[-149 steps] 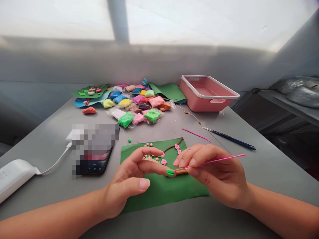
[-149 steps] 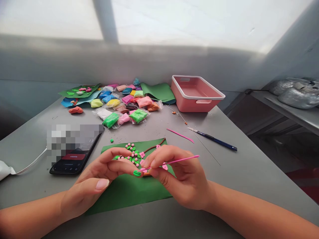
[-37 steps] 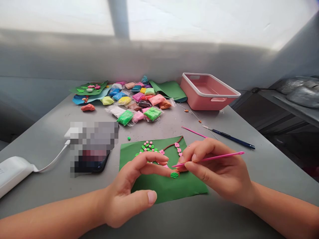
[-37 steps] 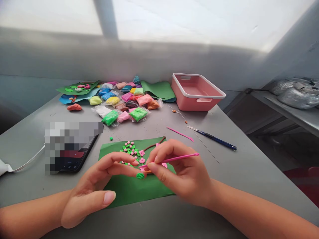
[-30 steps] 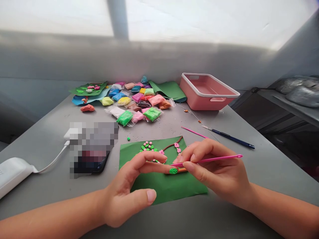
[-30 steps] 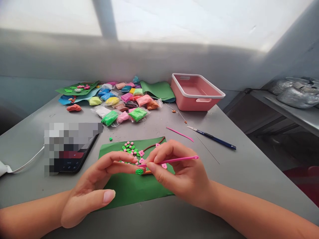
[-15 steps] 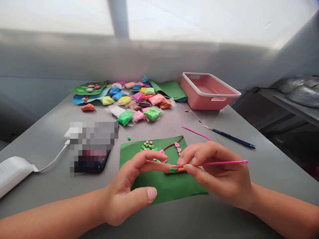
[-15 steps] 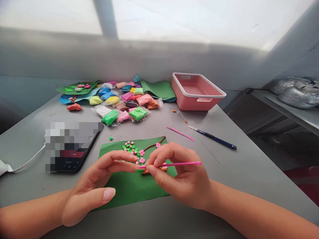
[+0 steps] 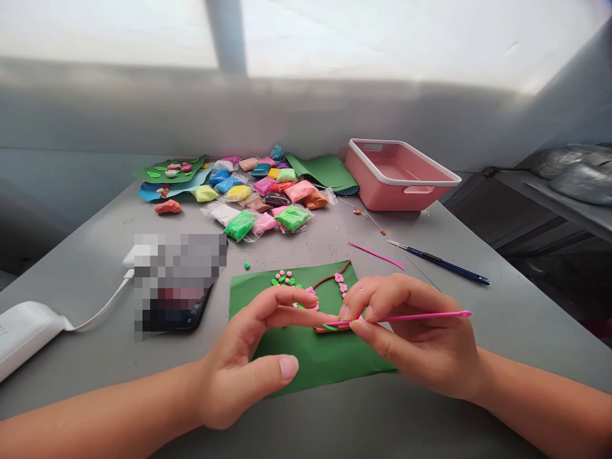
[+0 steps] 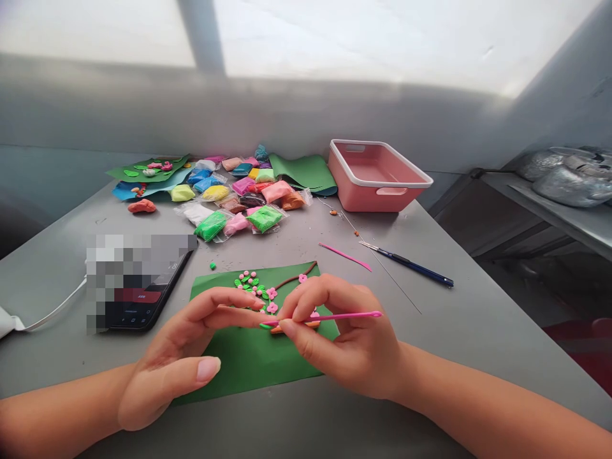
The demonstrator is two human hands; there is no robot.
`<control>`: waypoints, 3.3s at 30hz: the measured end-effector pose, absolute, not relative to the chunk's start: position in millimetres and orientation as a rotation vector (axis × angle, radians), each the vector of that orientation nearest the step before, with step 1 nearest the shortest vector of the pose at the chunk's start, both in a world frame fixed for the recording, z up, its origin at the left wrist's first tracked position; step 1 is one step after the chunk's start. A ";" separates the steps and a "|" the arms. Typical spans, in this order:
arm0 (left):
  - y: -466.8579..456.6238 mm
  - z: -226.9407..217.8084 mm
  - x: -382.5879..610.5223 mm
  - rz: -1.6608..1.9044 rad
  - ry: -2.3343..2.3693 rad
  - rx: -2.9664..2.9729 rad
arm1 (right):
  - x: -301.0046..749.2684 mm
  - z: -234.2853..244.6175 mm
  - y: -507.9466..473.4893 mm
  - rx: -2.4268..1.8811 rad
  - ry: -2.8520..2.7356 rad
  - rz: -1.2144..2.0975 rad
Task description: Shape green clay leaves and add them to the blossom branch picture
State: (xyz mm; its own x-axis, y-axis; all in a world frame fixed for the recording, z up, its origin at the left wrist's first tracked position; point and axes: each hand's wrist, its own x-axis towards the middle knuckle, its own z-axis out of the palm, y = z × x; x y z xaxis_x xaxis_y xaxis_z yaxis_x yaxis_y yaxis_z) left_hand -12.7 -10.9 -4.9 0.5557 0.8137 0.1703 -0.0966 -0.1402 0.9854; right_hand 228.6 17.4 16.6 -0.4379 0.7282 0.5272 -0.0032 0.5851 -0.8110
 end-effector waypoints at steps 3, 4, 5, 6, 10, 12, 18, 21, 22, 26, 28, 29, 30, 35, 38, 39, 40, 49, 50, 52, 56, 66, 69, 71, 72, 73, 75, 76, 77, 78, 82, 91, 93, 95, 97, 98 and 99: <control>-10.8 -4.4 -12.8 0.891 0.650 1.517 | 228.2 17.6 17.3 -0.578 -1.847 0.923; -10.7 -4.3 -12.6 0.900 0.655 1.513 | 227.9 17.9 17.3 -0.583 -1.838 0.910; -10.7 -4.3 -12.3 0.915 0.662 1.505 | 227.7 18.1 17.4 -0.590 -1.828 0.902; -10.7 -4.4 -11.9 0.930 0.670 1.496 | 227.5 18.2 17.4 -0.598 -1.821 0.898; -10.8 -5.6 -9.9 0.976 0.686 1.489 | 227.5 17.9 17.0 -0.588 -1.839 0.928; -10.9 -6.1 -9.1 0.992 0.695 1.490 | 227.5 18.3 16.7 -0.579 -1.836 0.932; -9.6 -6.8 -8.0 1.007 0.693 1.425 | 227.2 19.1 19.0 -0.625 -1.727 0.911; -8.0 -8.4 -8.1 1.009 0.681 1.343 | 228.4 13.8 22.7 -0.641 -1.629 0.922; -7.5 -9.3 -8.3 1.010 0.674 1.310 | 229.0 11.9 23.9 -0.635 -1.603 0.917; -6.6 -12.6 -9.5 0.995 0.648 1.224 | 230.0 9.9 27.1 -0.686 -1.693 0.787; -7.0 -13.1 -10.4 0.974 0.645 1.259 | 229.1 12.0 27.0 -0.755 -1.840 0.650; -7.3 -13.0 -10.9 0.964 0.644 1.289 | 228.3 13.1 26.7 -0.768 -1.903 0.579; -7.7 -12.7 -11.5 0.958 0.646 1.316 | 227.4 14.0 26.3 -0.761 -1.950 0.519; -9.1 -10.2 -13.4 0.925 0.676 1.362 | 225.0 14.1 24.4 -0.690 -2.032 0.404; -9.5 -8.9 -12.6 0.926 0.685 1.354 | 224.8 13.4 23.9 -0.685 -2.050 0.387; -9.6 -8.5 -12.1 0.930 0.693 1.346 | 224.6 13.3 23.9 -0.680 -2.052 0.385; -9.8 -8.2 -11.6 0.936 0.703 1.337 | 224.2 13.4 24.0 -0.674 -2.052 0.386; -10.2 -8.9 -10.4 0.943 0.660 1.375 | 221.0 12.8 23.1 -0.667 -2.006 0.418; -10.2 -7.7 -9.6 0.963 0.669 1.386 | 221.1 11.9 23.4 -0.685 -1.999 0.436; -9.9 -4.4 -7.8 1.019 0.748 1.440 | 221.3 9.4 25.0 -0.745 -1.980 0.478; -6.7 -0.1 -5.8 1.078 1.014 1.582 | 221.5 3.0 31.5 -0.902 -1.997 0.566; -3.7 -10.4 -3.2 0.982 1.177 1.916 | 215.6 -4.0 41.4 -1.183 -2.134 0.641; -3.7 -5.9 -2.2 0.999 1.208 1.952 | 213.4 -2.1 36.1 -1.137 -2.070 0.658; -3.2 -0.5 -0.6 1.003 1.219 1.889 | 212.3 0.3 31.2 -1.027 -2.052 0.606; -3.0 2.4 0.5 0.996 1.204 1.809 | 211.9 1.5 28.7 -0.951 -2.055 0.562; -3.0 5.0 1.8 0.980 1.173 1.701 | 211.4 2.5 26.4 -0.874 -2.061 0.508; -3.2 9.0 4.5 0.932 1.078 1.454 | 210.4 4.2 22.5 -0.742 -2.077 0.405; -3.4 10.2 5.8 0.906 1.028 1.344 | 209.9 4.8 21.0 -0.701 -2.083 0.365; -3.7 11.0 6.9 0.888 0.987 1.255 | 209.2 5.4 19.8 -0.679 -2.090 0.335; -3.8 11.4 7.8 0.879 0.957 1.188 | 208.7 6.0 18.9 -0.662 -2.097 0.308; -3.6 11.1 9.0 0.914 0.915 1.058 | 210.7 9.2 20.1 -0.662 -2.142 0.225; -1.0 14.7 7.6 0.880 1.068 1.145 | 263.3 -0.9 66.8 -1.729 -2.490 -0.213; -0.8 16.1 7.0 0.874 1.110 1.200 | 268.9 0.3 71.4 -1.803 -2.567 -0.321; -0.6 16.9 6.9 0.889 1.114 1.225 | 266.3 5.0 68.8 -1.624 -2.555 -0.409; -0.8 16.7 7.4 0.914 1.076 1.190 | 256.8 11.7 58.9 -1.245 -2.430 -0.378; -1.1 16.2 7.9 0.931 1.048 1.162 | 250.5 15.2 51.8 -1.036 -2.353 -0.300; -1.6 15.5 8.3 0.946 1.019 1.132 | 243.8 18.4 43.8 -0.847 -2.289 -0.190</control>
State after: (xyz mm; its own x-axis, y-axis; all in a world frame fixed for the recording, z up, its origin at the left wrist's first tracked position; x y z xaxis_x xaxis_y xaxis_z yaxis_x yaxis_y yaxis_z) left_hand 8.3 -1.6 15.5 0.2663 0.9525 -0.1477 -0.0765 0.1737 0.9818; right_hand 243.8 43.8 18.4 -0.5574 0.5229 0.6449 0.6221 0.7774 -0.0926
